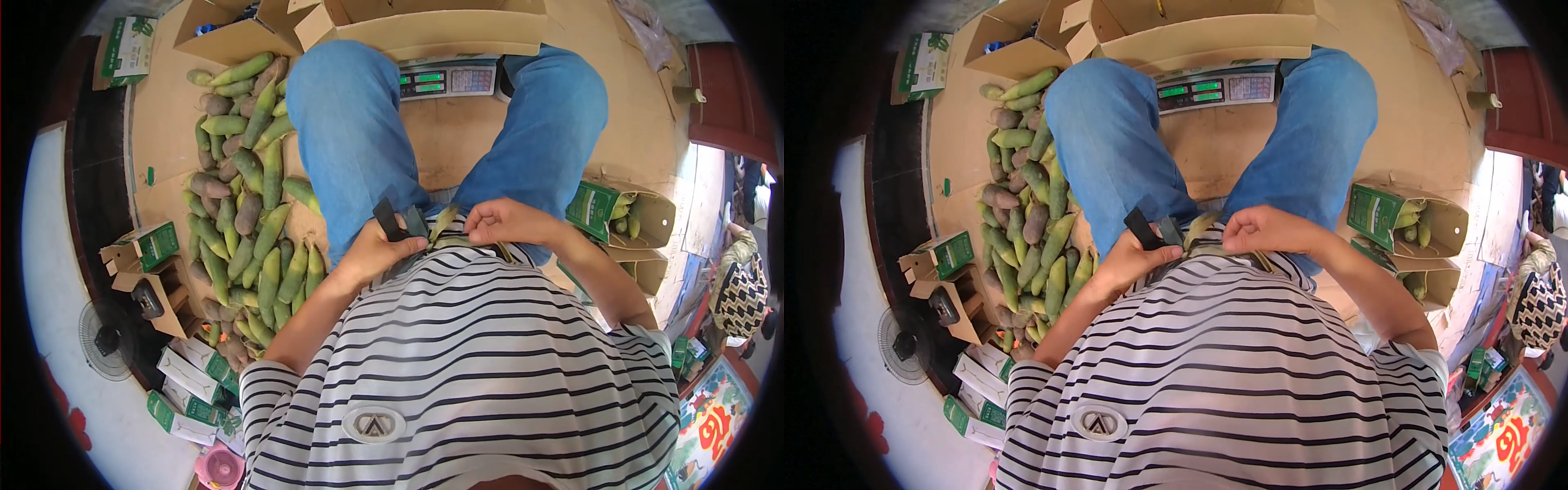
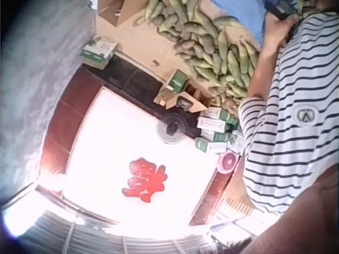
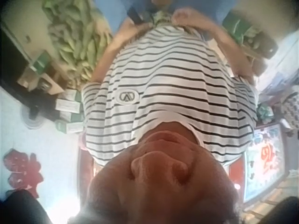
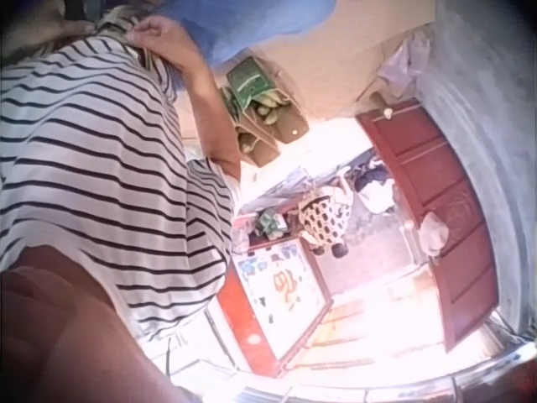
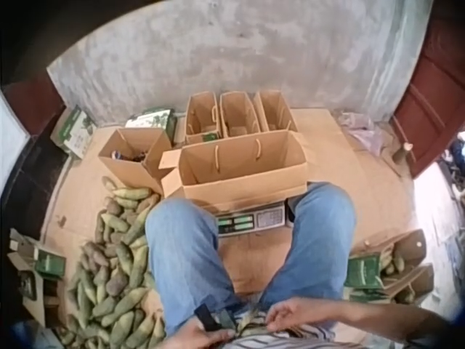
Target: The person sorts ears of corn by hand, weighing them on a digital scale, then places them into individual paper bags.
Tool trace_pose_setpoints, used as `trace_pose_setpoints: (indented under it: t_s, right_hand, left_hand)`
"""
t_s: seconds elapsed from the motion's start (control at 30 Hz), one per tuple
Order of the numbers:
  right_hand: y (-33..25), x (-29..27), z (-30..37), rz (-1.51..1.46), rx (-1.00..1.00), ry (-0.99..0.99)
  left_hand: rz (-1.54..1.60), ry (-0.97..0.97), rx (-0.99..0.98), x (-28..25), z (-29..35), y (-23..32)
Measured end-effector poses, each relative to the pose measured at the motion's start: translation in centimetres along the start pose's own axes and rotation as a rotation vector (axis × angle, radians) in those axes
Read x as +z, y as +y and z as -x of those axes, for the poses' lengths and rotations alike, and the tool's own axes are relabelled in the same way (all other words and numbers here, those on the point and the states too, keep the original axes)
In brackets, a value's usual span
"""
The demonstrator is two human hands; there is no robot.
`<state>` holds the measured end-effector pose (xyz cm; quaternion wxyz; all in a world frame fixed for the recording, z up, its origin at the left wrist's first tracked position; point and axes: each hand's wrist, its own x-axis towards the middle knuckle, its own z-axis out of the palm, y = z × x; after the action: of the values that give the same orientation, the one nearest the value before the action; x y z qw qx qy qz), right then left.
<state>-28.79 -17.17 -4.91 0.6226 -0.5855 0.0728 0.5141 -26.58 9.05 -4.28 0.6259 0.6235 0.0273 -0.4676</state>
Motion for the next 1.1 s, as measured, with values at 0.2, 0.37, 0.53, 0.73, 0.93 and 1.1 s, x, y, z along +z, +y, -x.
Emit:
trace_pose_setpoints:
  t_s: [0.2,0.37,0.53,0.73,0.93,1.1]
  right_hand:
    - [-2.4,1.3,1.9,0.391,-0.049,-0.030]
    - [-0.2,1.2,2.7,0.453,-0.250,0.063]
    - [-0.5,0.6,3.5,0.471,-0.141,-0.024]
    - [0.6,-1.0,4.1,0.489,-0.409,-0.023]
    - [-4.8,-2.9,4.8,0.501,-0.383,0.213]
    - [-11.7,-5.0,4.5,0.635,-0.517,0.511]
  left_hand:
    - [-0.596,-0.057,0.034,-0.2,0.8,0.1]
    - [-0.608,-0.037,0.066,-0.3,0.8,0.2]
    - [-0.807,0.002,0.237,-0.8,0.5,-0.2]
    - [-0.523,-0.123,0.268,-2.1,0.7,1.1]
    - [-0.066,0.278,0.185,-7.3,4.0,5.2]
    - [-0.114,1.003,0.393,-16.4,3.8,1.2]
